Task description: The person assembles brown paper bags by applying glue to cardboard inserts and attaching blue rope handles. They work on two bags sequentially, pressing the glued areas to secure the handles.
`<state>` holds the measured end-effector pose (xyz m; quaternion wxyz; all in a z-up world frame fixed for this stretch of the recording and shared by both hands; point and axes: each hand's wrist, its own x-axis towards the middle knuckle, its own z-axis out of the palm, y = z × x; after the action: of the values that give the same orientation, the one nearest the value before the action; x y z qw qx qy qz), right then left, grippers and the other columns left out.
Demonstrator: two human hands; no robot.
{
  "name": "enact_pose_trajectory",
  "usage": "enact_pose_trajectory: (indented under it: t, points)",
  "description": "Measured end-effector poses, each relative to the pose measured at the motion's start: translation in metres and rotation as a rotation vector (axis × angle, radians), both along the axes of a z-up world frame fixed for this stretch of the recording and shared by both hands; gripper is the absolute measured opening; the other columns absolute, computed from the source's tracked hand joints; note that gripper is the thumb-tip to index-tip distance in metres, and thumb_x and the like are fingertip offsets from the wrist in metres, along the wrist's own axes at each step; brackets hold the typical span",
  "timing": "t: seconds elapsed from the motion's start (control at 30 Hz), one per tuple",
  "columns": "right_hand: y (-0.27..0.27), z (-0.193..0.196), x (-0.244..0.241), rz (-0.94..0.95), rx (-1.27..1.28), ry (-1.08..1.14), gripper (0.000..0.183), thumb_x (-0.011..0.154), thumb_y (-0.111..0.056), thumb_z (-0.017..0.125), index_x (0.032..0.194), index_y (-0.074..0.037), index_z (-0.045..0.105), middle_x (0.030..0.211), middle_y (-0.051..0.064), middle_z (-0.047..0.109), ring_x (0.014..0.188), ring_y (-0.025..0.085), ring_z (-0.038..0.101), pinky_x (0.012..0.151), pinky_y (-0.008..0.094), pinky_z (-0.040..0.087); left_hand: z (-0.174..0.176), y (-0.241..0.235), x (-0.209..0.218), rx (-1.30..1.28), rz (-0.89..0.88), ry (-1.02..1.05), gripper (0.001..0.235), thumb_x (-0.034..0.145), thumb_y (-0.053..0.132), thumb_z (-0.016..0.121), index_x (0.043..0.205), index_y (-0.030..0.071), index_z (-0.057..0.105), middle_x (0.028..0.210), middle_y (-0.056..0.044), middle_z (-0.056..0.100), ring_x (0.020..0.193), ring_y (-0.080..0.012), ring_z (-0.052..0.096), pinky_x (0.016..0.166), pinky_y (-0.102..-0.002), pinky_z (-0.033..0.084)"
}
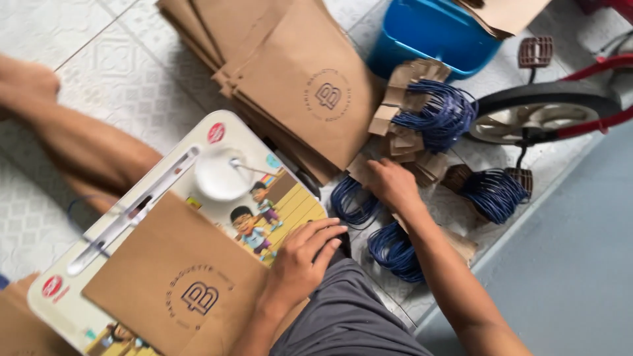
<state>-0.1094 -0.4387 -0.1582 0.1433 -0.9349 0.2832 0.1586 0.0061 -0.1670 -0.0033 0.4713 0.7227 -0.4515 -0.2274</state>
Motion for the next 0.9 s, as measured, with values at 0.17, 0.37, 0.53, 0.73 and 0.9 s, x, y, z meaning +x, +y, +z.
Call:
enact_pose_trajectory:
  t: [0.17, 0.37, 0.53, 0.73, 0.9]
  points:
    - [0.005, -0.029, -0.012, -0.039, -0.030, 0.017, 0.046, 0.083, -0.017, 0.065, 0.129, -0.019, 0.060, 0.111, 0.011, 0.064, 0.089, 0.041, 0.069, 0.057, 0.056, 0.055, 0.023, -0.042, -0.001, -0.016, -0.121, 0.023, 0.023, 0.101, 0.020, 0.059, 0.120, 0.016, 0.071, 0.124, -0.002, 0.071, 0.110, -0.0226, 0.068, 0.087, -0.040, 0.051]
    - [0.001, -0.029, -0.017, -0.006, -0.088, -0.041, 0.052, 0.083, -0.036, 0.071, 0.132, -0.027, 0.057, 0.111, 0.006, 0.065, 0.089, 0.035, 0.074, 0.071, 0.048, 0.062, -0.022, -0.052, 0.014, -0.015, 0.014, -0.150, 0.025, 0.103, 0.034, 0.058, 0.122, 0.023, 0.071, 0.112, 0.001, 0.073, 0.105, -0.0232, 0.071, 0.084, -0.037, 0.053]
    - [-0.001, 0.012, -0.001, -0.078, 0.027, 0.053, 0.058, 0.078, -0.044, 0.077, 0.131, -0.030, 0.061, 0.108, 0.008, 0.066, 0.095, 0.037, 0.073, 0.079, 0.048, 0.061, -0.028, -0.044, 0.020, -0.050, 0.060, 0.179, 0.029, 0.105, 0.031, 0.057, 0.125, 0.015, 0.070, 0.111, -0.007, 0.074, 0.103, -0.0291, 0.073, 0.087, -0.040, 0.055]
    - [0.018, 0.140, 0.046, -0.244, 0.531, -0.139, 0.061, 0.077, -0.020, 0.079, 0.135, -0.007, 0.063, 0.116, 0.030, 0.069, 0.109, 0.051, 0.068, 0.089, 0.060, 0.055, -0.012, -0.014, 0.021, -0.117, 0.155, 0.368, 0.026, 0.103, 0.025, 0.062, 0.125, 0.013, 0.070, 0.112, -0.008, 0.075, 0.105, -0.0269, 0.074, 0.091, -0.038, 0.057]
    - [0.054, 0.175, 0.048, -0.280, 0.888, -0.486, 0.067, 0.067, 0.002, 0.088, 0.130, 0.004, 0.066, 0.099, 0.021, 0.071, 0.090, 0.029, 0.072, 0.080, 0.039, 0.057, -0.011, 0.033, 0.011, -0.234, 0.126, 0.685, 0.073, 0.096, 0.059, 0.052, 0.148, 0.009, 0.044, 0.140, -0.014, 0.056, 0.128, -0.0274, 0.058, 0.106, -0.041, 0.046]
